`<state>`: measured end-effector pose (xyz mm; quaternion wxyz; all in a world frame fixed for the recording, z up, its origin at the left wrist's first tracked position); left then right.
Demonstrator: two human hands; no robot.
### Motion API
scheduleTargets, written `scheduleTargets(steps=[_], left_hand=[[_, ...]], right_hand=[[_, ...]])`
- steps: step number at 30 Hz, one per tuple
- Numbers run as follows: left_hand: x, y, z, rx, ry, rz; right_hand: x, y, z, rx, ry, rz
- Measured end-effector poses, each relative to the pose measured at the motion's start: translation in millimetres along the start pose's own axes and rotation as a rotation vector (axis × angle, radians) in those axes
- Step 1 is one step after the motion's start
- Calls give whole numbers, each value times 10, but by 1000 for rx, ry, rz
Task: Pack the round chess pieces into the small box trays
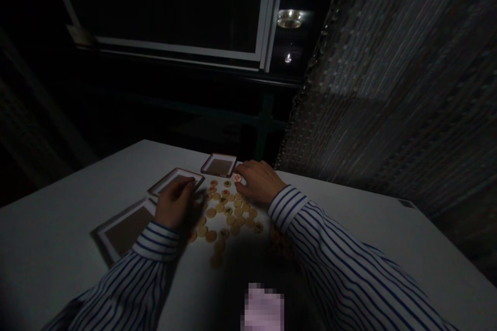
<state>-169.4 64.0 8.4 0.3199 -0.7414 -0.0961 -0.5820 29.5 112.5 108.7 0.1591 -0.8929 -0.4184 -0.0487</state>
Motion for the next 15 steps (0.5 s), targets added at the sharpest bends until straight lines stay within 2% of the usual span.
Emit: scheduleTargets(steps=[9, 15], left_hand=[[279, 246, 312, -188, 99, 13], [370, 392, 582, -293, 121, 49]], right_hand=[[78, 250, -83, 43, -24, 43], [130, 448, -47, 23, -46, 77]])
Point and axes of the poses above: each hand's wrist, its own y-axis away from the middle knuckle, its own z-axis out of the palm, x = y × z, the point moved 3 cm from there along -y, towards the middle knuckle, and after that the axes turned 7 degrees about y, right-handed, at the moved point
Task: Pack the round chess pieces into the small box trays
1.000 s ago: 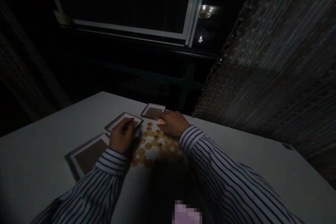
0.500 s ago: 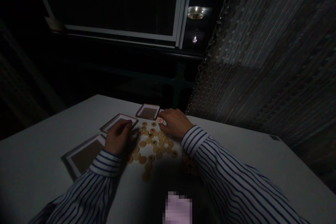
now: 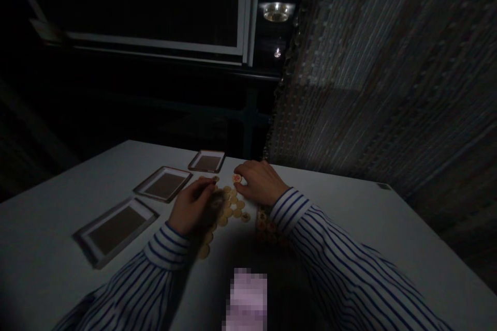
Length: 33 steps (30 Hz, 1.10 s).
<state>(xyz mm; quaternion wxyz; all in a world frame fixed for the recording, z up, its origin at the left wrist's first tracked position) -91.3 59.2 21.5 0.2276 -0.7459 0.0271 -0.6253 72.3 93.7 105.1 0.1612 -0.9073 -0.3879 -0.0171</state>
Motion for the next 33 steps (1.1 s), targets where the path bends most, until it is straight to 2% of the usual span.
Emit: scheduleTargets(steps=[7, 10, 18, 24, 29, 33], left_hand=[[105, 42, 277, -97, -32, -29], [125, 49, 365, -128, 20, -60], [176, 39, 532, -172, 165, -156], [215, 39, 634, -235, 248, -153], [141, 96, 719, -257, 402, -250], [69, 155, 765, -242, 546, -378]], right_hand=[[94, 175, 39, 18, -26, 27], [111, 234, 56, 26, -36, 38], [119, 332, 79, 52, -87, 60], [138, 395, 104, 60, -127, 79], [159, 468, 150, 79, -152, 77], [159, 514, 203, 78, -161, 94]])
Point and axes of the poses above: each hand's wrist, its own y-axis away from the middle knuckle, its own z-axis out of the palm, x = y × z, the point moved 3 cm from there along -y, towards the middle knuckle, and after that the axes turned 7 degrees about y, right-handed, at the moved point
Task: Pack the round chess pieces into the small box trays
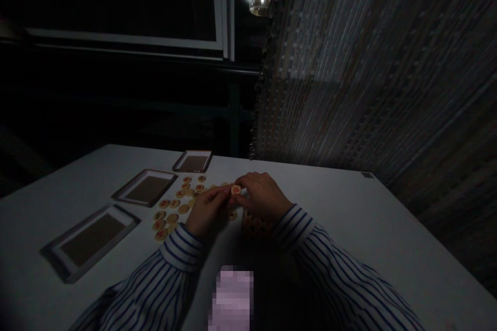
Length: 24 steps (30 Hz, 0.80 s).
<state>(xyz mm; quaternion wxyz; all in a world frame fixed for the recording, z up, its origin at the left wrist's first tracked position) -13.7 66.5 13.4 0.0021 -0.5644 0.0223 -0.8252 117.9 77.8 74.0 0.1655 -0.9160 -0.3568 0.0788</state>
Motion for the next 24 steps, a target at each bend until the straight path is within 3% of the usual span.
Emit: scheduleTargets(steps=[8, 24], left_hand=[[-59, 42, -13, 22, 133, -92], [-126, 64, -48, 43, 60, -39]], right_hand=[[-4, 41, 114, -13, -65, 16], [36, 57, 151, -20, -300, 82]])
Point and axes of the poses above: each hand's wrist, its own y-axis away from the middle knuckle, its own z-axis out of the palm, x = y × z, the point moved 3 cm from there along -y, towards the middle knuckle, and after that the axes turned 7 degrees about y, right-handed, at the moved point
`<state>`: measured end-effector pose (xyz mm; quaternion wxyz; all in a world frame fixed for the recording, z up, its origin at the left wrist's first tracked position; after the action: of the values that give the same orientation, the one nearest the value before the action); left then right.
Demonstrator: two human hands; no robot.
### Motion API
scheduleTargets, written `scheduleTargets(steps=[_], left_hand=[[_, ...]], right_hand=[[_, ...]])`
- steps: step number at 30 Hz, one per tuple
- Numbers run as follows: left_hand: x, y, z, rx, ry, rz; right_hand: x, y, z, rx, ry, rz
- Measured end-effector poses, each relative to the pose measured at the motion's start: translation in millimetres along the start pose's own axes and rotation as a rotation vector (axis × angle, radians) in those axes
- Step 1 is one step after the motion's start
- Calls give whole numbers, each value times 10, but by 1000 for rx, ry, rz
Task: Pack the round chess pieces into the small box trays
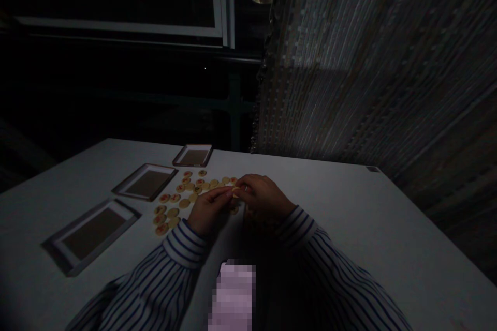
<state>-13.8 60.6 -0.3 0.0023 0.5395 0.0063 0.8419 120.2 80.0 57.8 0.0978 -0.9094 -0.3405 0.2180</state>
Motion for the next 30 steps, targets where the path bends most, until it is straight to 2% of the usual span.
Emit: scheduleTargets(steps=[4, 10, 19, 30], left_hand=[[-20, -3, -13, -2, -54, 15], [-55, -4, -23, 57, -134, -15], [-137, -10, -47, 35, -125, -2], [-105, 10, -43, 21, -267, 62]], right_hand=[[36, 1, 33, 13, -27, 19], [108, 15, 78, -30, -13, 21], [99, 50, 74, -83, 115, -95], [84, 56, 30, -100, 194, -106]])
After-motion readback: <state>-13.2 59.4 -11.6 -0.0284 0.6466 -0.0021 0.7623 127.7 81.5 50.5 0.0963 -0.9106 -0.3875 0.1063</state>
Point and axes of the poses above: each hand's wrist, its own y-axis away from the middle knuckle, its own z-axis out of the palm, x = y × z, the point moved 3 cm from there along -y, towards the middle knuckle, and after that the axes turned 7 degrees about y, right-handed, at the moved point
